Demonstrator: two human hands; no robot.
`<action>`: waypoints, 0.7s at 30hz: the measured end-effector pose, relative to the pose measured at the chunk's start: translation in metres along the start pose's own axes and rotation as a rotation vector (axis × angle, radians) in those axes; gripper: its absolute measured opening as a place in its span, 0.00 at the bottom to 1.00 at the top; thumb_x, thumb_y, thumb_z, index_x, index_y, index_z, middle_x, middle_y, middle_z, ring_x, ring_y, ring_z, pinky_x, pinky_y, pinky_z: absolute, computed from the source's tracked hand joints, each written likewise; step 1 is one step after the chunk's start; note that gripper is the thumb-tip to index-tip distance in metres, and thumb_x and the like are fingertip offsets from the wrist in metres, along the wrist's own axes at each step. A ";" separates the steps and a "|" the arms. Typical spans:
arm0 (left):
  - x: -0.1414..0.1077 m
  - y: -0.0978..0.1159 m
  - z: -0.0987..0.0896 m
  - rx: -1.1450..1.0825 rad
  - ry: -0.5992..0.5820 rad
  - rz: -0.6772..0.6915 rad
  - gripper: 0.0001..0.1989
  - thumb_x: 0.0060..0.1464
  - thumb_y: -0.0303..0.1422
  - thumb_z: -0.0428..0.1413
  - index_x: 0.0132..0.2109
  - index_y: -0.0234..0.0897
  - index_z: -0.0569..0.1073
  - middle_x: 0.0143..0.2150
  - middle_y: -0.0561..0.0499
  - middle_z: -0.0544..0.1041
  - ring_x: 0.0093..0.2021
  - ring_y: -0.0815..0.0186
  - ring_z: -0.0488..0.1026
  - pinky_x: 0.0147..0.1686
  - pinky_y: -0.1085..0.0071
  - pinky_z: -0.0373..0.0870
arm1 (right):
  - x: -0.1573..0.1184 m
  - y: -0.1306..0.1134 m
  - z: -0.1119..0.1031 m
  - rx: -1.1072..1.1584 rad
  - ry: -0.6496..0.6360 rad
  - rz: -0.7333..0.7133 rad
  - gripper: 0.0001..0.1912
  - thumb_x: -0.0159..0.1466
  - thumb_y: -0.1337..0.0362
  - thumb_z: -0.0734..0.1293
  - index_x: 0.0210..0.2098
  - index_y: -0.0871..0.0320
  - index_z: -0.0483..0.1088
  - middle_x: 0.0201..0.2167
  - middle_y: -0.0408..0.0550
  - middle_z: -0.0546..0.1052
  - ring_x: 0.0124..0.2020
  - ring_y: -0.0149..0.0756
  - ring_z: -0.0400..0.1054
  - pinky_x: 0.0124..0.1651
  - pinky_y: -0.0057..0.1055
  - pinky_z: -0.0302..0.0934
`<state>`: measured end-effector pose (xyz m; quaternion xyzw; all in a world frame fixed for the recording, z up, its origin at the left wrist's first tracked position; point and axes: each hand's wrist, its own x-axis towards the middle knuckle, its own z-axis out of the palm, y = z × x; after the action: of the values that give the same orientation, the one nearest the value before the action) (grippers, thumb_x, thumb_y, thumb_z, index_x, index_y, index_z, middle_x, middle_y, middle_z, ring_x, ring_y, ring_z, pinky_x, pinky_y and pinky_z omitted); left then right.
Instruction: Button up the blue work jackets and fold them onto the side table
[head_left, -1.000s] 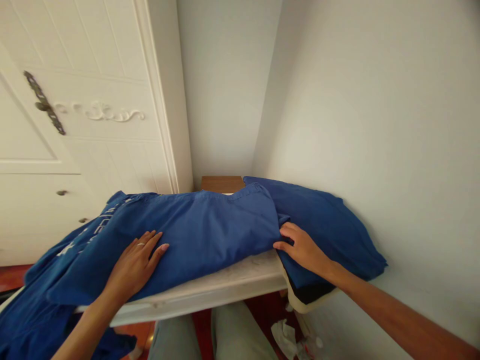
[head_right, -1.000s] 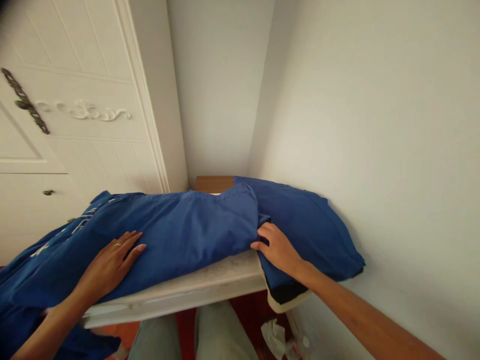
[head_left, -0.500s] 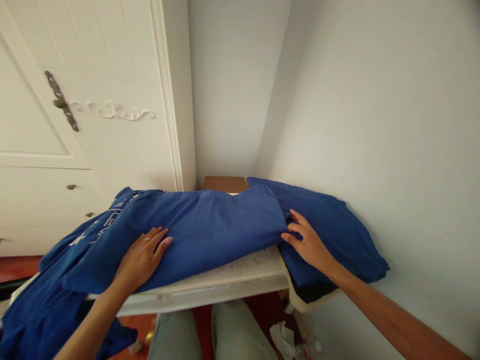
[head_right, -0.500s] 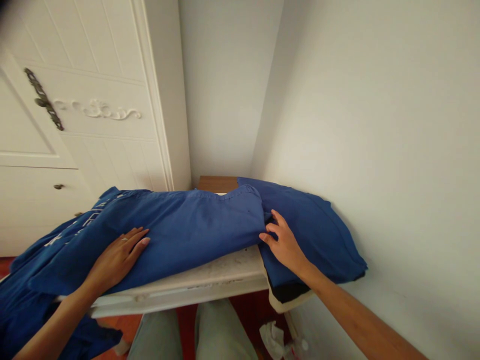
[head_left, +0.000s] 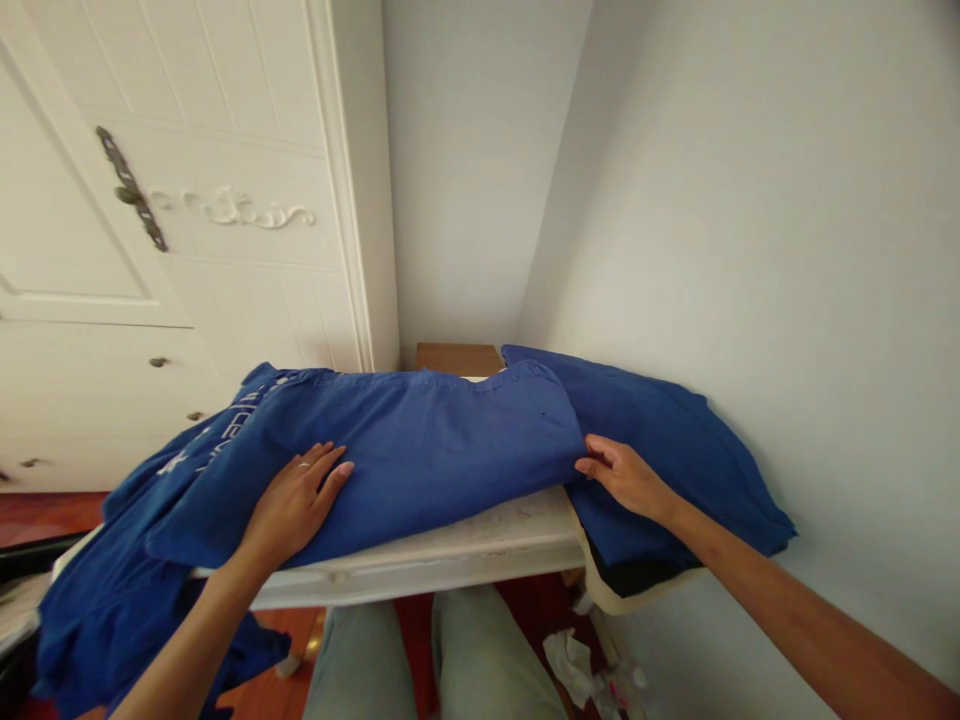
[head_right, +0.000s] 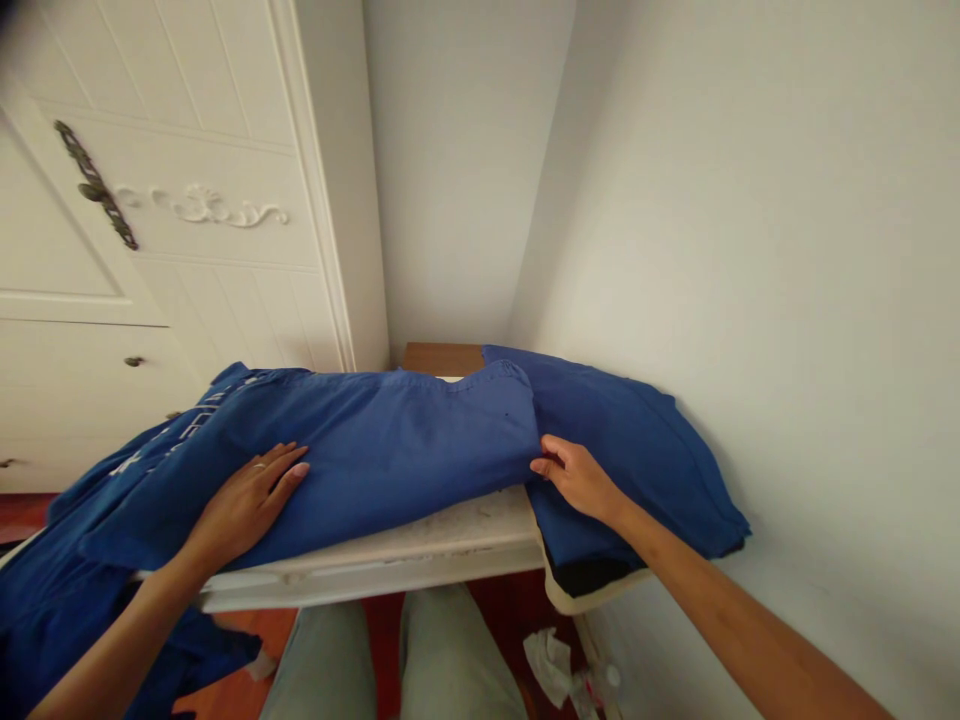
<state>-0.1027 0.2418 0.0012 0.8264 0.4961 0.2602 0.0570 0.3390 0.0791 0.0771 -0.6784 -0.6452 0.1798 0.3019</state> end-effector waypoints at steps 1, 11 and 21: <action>0.000 0.001 -0.001 -0.025 -0.002 -0.011 0.34 0.61 0.54 0.40 0.57 0.34 0.74 0.61 0.38 0.71 0.65 0.50 0.64 0.65 0.50 0.56 | 0.003 0.002 0.001 0.031 -0.007 0.000 0.24 0.61 0.44 0.61 0.25 0.59 0.58 0.25 0.43 0.66 0.28 0.29 0.58 0.33 0.24 0.56; -0.003 -0.005 -0.055 -1.249 0.309 -0.467 0.19 0.56 0.48 0.52 0.42 0.38 0.76 0.49 0.45 0.80 0.55 0.54 0.74 0.58 0.51 0.69 | 0.025 -0.001 -0.008 0.243 -0.346 0.149 0.30 0.49 0.38 0.69 0.34 0.60 0.71 0.34 0.52 0.75 0.41 0.42 0.70 0.50 0.38 0.66; -0.064 -0.006 -0.102 -0.373 0.537 -0.639 0.23 0.47 0.50 0.58 0.46 0.42 0.74 0.50 0.47 0.76 0.48 0.48 0.74 0.50 0.50 0.73 | 0.012 0.003 -0.014 0.178 -0.152 0.165 0.29 0.52 0.37 0.68 0.39 0.54 0.74 0.38 0.55 0.76 0.39 0.43 0.71 0.41 0.35 0.69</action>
<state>-0.1803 0.1738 0.0627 0.5109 0.6679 0.5195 0.1516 0.3510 0.0884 0.0873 -0.6839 -0.5898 0.3115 0.2955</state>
